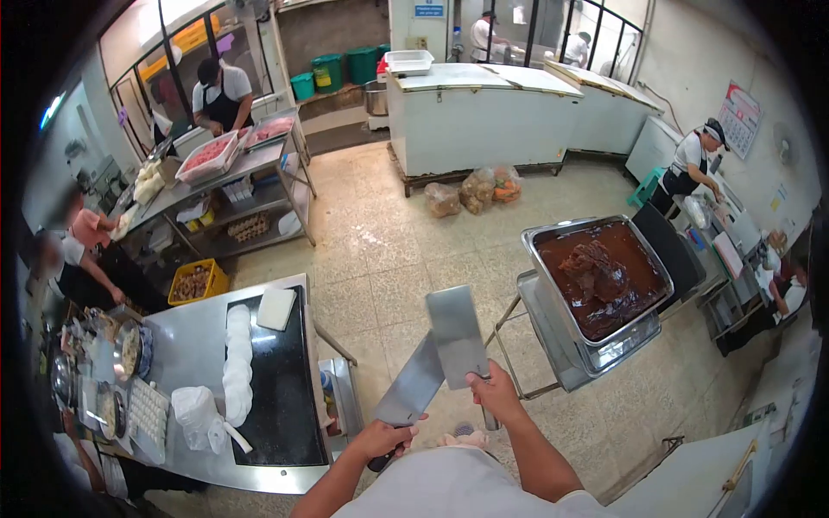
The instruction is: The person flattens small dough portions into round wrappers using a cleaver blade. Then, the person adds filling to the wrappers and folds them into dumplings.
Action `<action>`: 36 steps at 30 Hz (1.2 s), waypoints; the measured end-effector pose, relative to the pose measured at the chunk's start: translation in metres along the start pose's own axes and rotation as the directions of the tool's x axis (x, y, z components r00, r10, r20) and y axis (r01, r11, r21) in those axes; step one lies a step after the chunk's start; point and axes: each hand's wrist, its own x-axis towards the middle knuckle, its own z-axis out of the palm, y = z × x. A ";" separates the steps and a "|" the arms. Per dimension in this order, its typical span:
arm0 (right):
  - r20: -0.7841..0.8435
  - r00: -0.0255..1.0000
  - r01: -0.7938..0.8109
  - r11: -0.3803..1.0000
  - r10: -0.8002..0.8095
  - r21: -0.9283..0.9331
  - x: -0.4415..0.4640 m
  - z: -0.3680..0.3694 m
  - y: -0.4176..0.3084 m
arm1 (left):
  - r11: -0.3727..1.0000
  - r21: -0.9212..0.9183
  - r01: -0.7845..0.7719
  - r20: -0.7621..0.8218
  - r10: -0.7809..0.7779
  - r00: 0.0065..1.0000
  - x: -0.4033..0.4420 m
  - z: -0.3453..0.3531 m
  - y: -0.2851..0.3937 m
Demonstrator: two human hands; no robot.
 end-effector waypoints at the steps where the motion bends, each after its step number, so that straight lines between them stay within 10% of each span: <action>1: 0.008 1.000 -0.001 1.000 0.002 -0.014 -0.003 0.003 -0.007 | 1.000 -0.015 -0.005 -0.002 0.005 1.000 -0.001 -0.002 0.001; 6: 0.127 0.991 0.005 0.935 0.043 -0.355 -0.017 0.014 -0.018 | 0.996 -0.043 0.076 0.090 -0.072 0.993 -0.003 -0.020 -0.012; 9: -0.075 0.995 -0.072 0.990 0.064 -0.119 -0.011 0.020 -0.019 | 0.998 0.031 0.062 0.127 -0.065 0.990 -0.005 -0.024 -0.009; 19: -0.094 0.996 -0.035 0.933 0.001 -0.357 -0.017 0.009 -0.027 | 0.994 0.077 0.073 0.131 -0.083 0.988 -0.004 -0.024 0.009; 21: 0.136 0.990 0.098 0.865 -0.035 -0.492 -0.029 0.006 -0.033 | 0.996 0.057 0.073 0.159 -0.081 0.984 -0.004 -0.024 0.007; 28: -0.042 0.999 -0.031 0.938 0.018 -0.345 -0.029 -0.004 -0.016 | 0.984 0.166 0.067 0.155 -0.093 0.984 -0.007 -0.023 0.016; 30: 0.058 0.937 0.311 0.744 -0.345 -0.592 -0.028 -0.008 -0.006 | 0.983 0.180 0.043 0.157 -0.072 0.985 -0.006 -0.023 0.018; 33: -0.182 0.976 0.048 0.929 -0.123 -0.366 -0.025 -0.008 -0.013 | 0.980 0.195 0.030 0.139 -0.058 0.989 -0.003 -0.024 0.020; 36: 0.058 0.977 0.207 0.844 -0.205 -0.494 -0.033 -0.013 -0.025 | 0.992 0.122 0.028 0.167 -0.048 0.985 -0.003 -0.024 0.023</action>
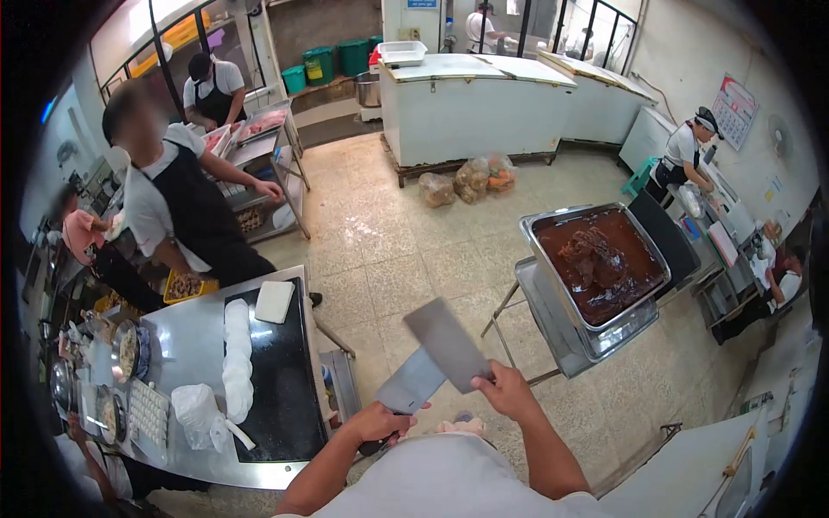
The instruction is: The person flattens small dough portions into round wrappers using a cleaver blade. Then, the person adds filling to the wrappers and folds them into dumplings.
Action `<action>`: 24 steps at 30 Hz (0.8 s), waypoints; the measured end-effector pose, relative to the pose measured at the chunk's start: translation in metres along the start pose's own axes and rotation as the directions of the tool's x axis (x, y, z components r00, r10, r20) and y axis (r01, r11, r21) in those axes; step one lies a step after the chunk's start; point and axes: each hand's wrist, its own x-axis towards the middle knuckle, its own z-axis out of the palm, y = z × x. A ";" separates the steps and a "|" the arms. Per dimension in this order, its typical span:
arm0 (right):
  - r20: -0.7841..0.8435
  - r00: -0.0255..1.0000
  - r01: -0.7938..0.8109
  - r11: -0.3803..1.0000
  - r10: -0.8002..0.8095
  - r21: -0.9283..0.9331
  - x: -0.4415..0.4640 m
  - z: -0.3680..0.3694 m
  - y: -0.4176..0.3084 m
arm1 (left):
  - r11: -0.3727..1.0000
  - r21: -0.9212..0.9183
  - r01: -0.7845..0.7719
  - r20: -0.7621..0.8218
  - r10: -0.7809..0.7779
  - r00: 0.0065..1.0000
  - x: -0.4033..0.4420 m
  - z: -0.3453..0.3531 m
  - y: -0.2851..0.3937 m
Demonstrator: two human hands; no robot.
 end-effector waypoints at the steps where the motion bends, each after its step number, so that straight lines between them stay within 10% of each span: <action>1: -0.008 1.000 -0.005 1.000 0.005 0.005 -0.001 -0.001 -0.005 | 1.000 0.008 0.004 0.005 -0.004 1.000 0.000 -0.002 -0.001; 7: -0.075 0.983 -0.161 0.981 0.170 0.105 0.001 -0.004 -0.014 | 0.994 0.079 0.072 -0.031 -0.070 0.997 -0.005 0.001 0.004; 10: 0.076 0.997 -0.006 0.992 0.016 -0.130 -0.003 -0.001 -0.010 | 0.995 0.090 0.045 -0.033 -0.042 0.999 -0.006 0.000 0.003; 12: -0.059 0.986 -0.149 0.980 0.158 0.135 0.002 0.007 -0.007 | 0.996 0.077 0.044 -0.034 -0.041 0.999 -0.008 -0.002 0.000; 19: 0.108 0.994 0.030 0.991 -0.016 -0.132 0.011 0.007 -0.041 | 0.999 0.017 -0.040 -0.036 0.041 0.999 -0.023 -0.010 -0.004; 22: -0.101 0.986 -0.118 0.984 0.132 0.136 0.022 0.020 -0.039 | 1.000 0.018 0.007 -0.077 -0.005 0.997 -0.031 -0.014 -0.006; 24: 0.187 0.978 0.105 0.994 -0.095 -0.042 0.021 0.019 -0.042 | 0.997 -0.043 -0.057 -0.093 0.053 0.994 -0.035 -0.017 -0.009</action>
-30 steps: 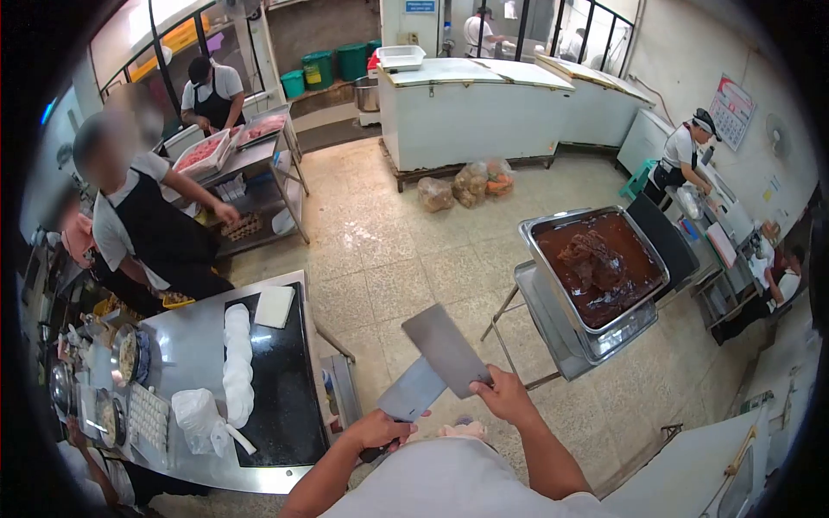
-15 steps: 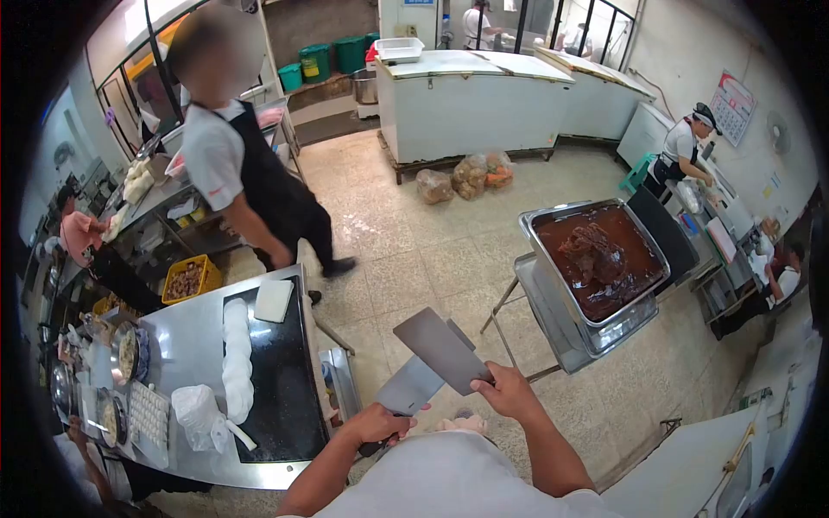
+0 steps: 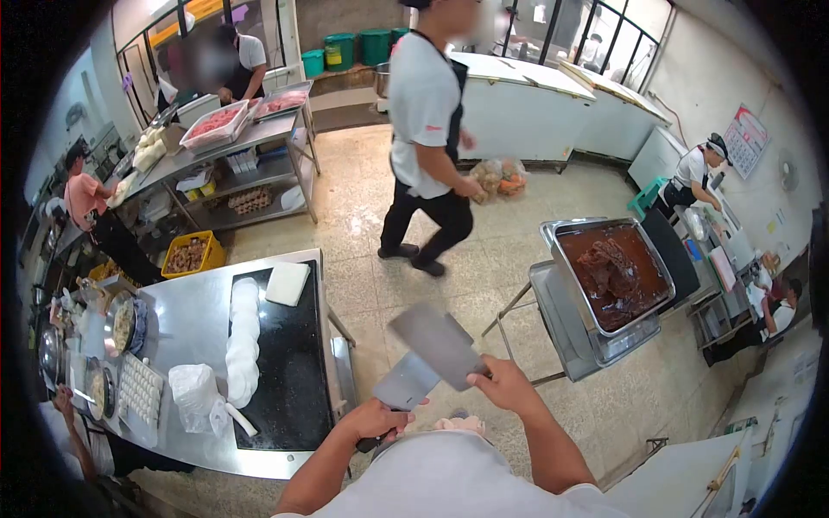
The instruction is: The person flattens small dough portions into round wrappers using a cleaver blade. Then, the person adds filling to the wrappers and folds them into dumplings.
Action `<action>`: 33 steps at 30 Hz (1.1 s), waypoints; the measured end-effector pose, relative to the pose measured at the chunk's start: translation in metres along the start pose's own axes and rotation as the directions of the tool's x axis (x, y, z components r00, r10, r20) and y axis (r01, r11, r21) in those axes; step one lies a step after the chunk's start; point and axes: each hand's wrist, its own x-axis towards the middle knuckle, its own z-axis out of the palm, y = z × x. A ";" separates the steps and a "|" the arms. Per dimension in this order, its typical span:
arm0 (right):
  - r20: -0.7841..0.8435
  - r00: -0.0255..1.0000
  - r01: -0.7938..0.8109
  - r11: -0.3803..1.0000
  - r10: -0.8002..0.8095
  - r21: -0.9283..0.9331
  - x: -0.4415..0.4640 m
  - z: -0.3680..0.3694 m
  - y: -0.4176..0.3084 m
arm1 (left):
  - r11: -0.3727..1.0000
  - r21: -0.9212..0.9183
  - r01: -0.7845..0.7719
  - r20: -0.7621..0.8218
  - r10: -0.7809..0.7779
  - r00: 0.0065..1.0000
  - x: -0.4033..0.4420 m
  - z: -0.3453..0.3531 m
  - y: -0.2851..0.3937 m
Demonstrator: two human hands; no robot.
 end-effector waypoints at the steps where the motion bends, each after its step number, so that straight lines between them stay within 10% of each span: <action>1: -0.005 1.000 -0.004 1.000 0.004 -0.002 0.001 0.002 -0.004 | 1.000 0.002 -0.001 0.006 0.001 1.000 0.000 -0.004 -0.001; 4: -0.084 0.993 -0.097 0.987 0.087 -0.126 0.005 0.008 -0.013 | 0.999 -0.047 -0.006 0.022 0.007 1.000 -0.001 -0.006 -0.007; 6: -0.135 0.935 -0.301 0.933 0.329 0.197 0.012 0.014 -0.009 | 0.999 -0.046 0.024 0.017 -0.024 1.000 0.000 -0.009 -0.006; 9: -0.012 0.996 -0.088 0.996 0.089 0.013 0.006 0.018 0.001 | 0.999 -0.022 0.025 0.060 -0.023 0.998 0.005 -0.012 -0.009; 13: -0.160 0.962 -0.185 0.959 0.221 0.215 0.009 0.020 0.006 | 0.999 0.017 0.040 0.085 -0.041 0.996 0.006 -0.012 -0.002; 19: 0.066 0.968 -0.245 0.968 0.241 0.059 0.007 0.006 -0.002 | 0.991 0.111 0.070 0.130 -0.084 0.988 0.015 -0.009 0.011; 22: -0.130 0.888 -0.382 0.865 0.441 0.326 0.009 0.006 0.001 | 0.994 0.092 0.065 0.077 -0.072 0.994 0.019 -0.002 0.017; 28: 0.022 0.966 -0.257 0.954 0.257 0.154 0.005 -0.001 0.011 | 0.993 -0.048 0.105 0.136 -0.097 0.986 0.034 0.002 0.016; 31: -0.004 0.878 -0.453 0.835 0.478 0.313 0.011 -0.004 0.004 | 0.990 -0.042 0.137 0.112 -0.131 0.985 0.040 0.006 0.012; 33: 0.131 0.954 -0.286 0.949 0.269 0.135 0.006 0.001 0.009 | 0.993 -0.025 0.120 0.122 -0.116 0.986 0.039 0.008 0.014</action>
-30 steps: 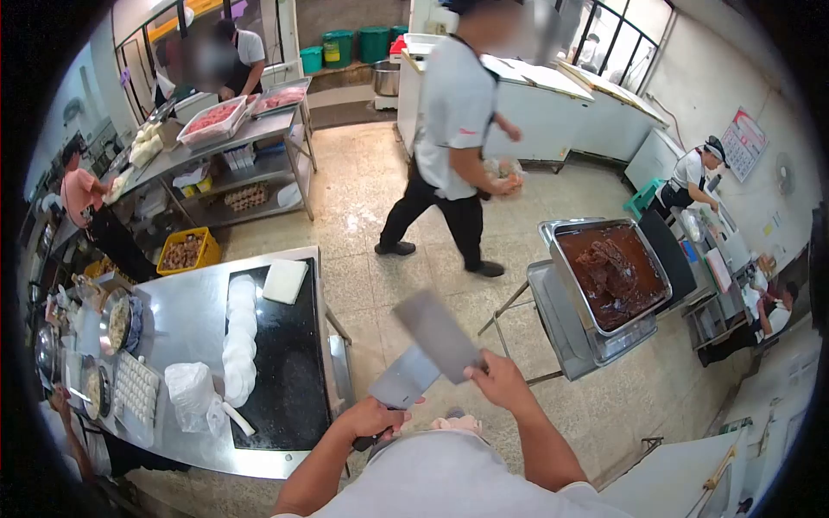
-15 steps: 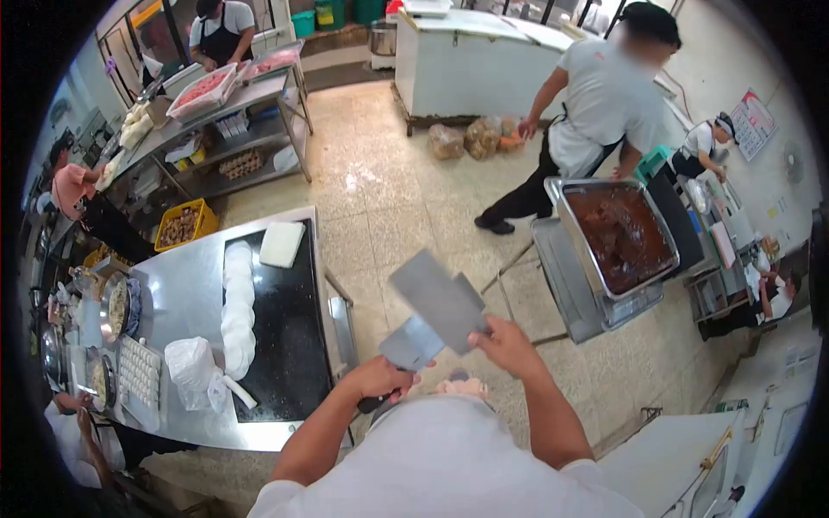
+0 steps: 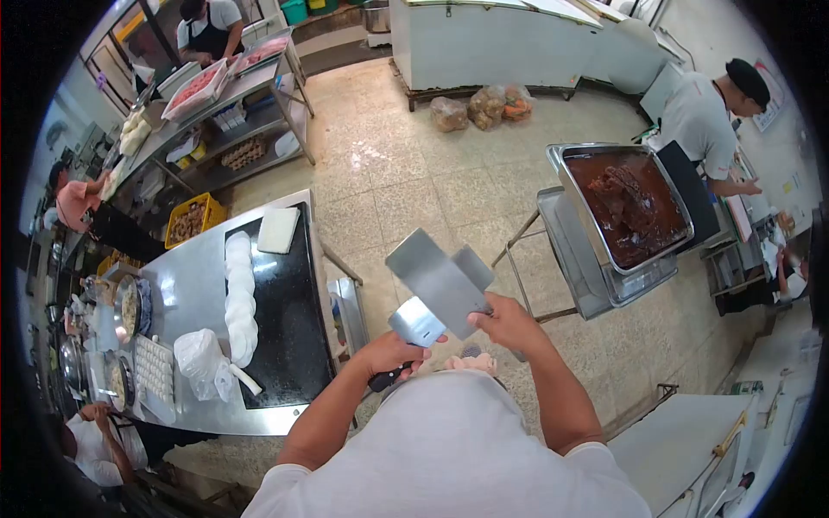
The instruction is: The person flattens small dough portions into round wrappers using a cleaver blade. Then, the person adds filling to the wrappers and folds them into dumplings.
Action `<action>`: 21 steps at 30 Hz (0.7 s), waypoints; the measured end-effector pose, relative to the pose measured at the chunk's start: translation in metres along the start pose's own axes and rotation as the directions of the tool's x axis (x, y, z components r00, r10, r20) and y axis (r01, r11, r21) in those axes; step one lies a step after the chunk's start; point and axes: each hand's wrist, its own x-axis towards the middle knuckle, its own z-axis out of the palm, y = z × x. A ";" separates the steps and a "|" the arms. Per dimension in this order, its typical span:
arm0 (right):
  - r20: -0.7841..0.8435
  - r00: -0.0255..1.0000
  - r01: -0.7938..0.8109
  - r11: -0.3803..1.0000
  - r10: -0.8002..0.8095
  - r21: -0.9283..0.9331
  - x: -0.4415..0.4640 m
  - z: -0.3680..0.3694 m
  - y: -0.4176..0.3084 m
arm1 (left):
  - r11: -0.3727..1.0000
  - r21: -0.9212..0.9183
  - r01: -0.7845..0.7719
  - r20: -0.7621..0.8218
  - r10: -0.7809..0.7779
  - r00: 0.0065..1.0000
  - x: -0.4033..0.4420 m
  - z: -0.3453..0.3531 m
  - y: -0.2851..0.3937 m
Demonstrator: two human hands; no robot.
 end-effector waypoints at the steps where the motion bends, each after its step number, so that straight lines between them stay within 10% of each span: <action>1: -0.003 1.000 -0.004 1.000 0.004 0.002 0.000 0.000 0.002 | 1.000 0.001 -0.020 0.010 0.020 1.000 0.000 0.002 0.000; 4: -0.101 0.987 -0.103 0.978 0.122 0.179 0.008 0.000 0.011 | 0.998 0.055 0.029 -0.040 -0.026 0.999 0.006 0.002 0.001; 10: -0.095 0.972 0.216 0.976 -0.214 0.013 0.014 0.008 0.042 | 0.989 0.147 -0.002 0.015 0.000 1.000 0.015 -0.002 -0.002; 12: -0.237 0.962 -0.068 0.959 0.137 0.276 0.015 0.003 0.033 | 0.997 0.074 0.034 -0.012 -0.033 0.999 0.015 -0.001 -0.002; 15: -0.157 0.979 -0.071 0.943 0.128 0.325 0.008 -0.003 0.039 | 0.994 0.108 0.010 -0.020 -0.007 1.000 0.020 -0.003 -0.009; 18: -0.040 0.987 0.153 0.984 -0.157 -0.087 -0.007 0.007 0.034 | 0.992 0.123 0.034 -0.008 -0.034 0.999 0.021 -0.004 -0.006; 21: -0.187 0.981 0.067 0.997 -0.060 0.036 -0.006 0.007 0.028 | 0.981 0.192 -0.014 0.029 0.008 1.000 0.016 -0.006 -0.003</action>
